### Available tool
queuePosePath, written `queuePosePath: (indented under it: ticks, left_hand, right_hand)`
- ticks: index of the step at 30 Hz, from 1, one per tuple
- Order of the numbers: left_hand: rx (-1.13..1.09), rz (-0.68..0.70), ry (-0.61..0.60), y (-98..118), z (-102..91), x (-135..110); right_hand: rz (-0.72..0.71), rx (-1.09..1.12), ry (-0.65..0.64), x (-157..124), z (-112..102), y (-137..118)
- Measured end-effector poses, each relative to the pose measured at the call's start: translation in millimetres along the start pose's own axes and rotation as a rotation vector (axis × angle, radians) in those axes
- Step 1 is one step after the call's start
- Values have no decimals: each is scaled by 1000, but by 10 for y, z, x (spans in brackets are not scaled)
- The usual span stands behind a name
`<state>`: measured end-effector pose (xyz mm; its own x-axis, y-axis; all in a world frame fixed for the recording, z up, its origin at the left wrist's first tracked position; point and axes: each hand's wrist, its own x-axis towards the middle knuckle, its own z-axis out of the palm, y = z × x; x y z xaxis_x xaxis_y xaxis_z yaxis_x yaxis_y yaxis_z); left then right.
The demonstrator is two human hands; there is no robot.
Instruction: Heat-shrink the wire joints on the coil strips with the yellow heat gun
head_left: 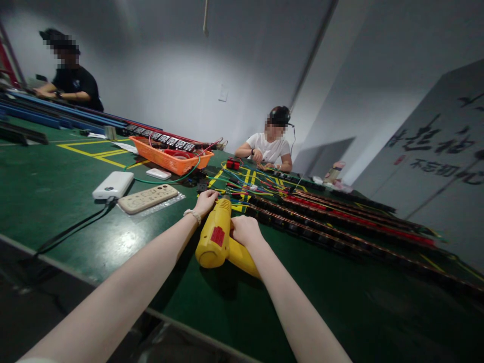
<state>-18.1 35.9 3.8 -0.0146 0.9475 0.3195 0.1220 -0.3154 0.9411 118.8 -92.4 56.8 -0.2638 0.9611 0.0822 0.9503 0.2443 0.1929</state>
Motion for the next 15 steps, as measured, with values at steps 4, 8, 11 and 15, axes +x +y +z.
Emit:
queuePosePath:
  ticks: [4, 8, 11, 15]
  left_hand:
    - [-69, -3, 6, -24, 25, -2]
    - [20, 12, 8, -9, -1, -13]
    - [214, 98, 67, 15, -36, -11]
    - [405, 156, 41, 22, -49, 18]
  right_hand:
    - [72, 19, -58, -129, 4, 199]
    - [173, 68, -131, -369, -9, 436]
    - [176, 60, -172, -605, -51, 562]
    - [155, 56, -153, -957, -114, 703]
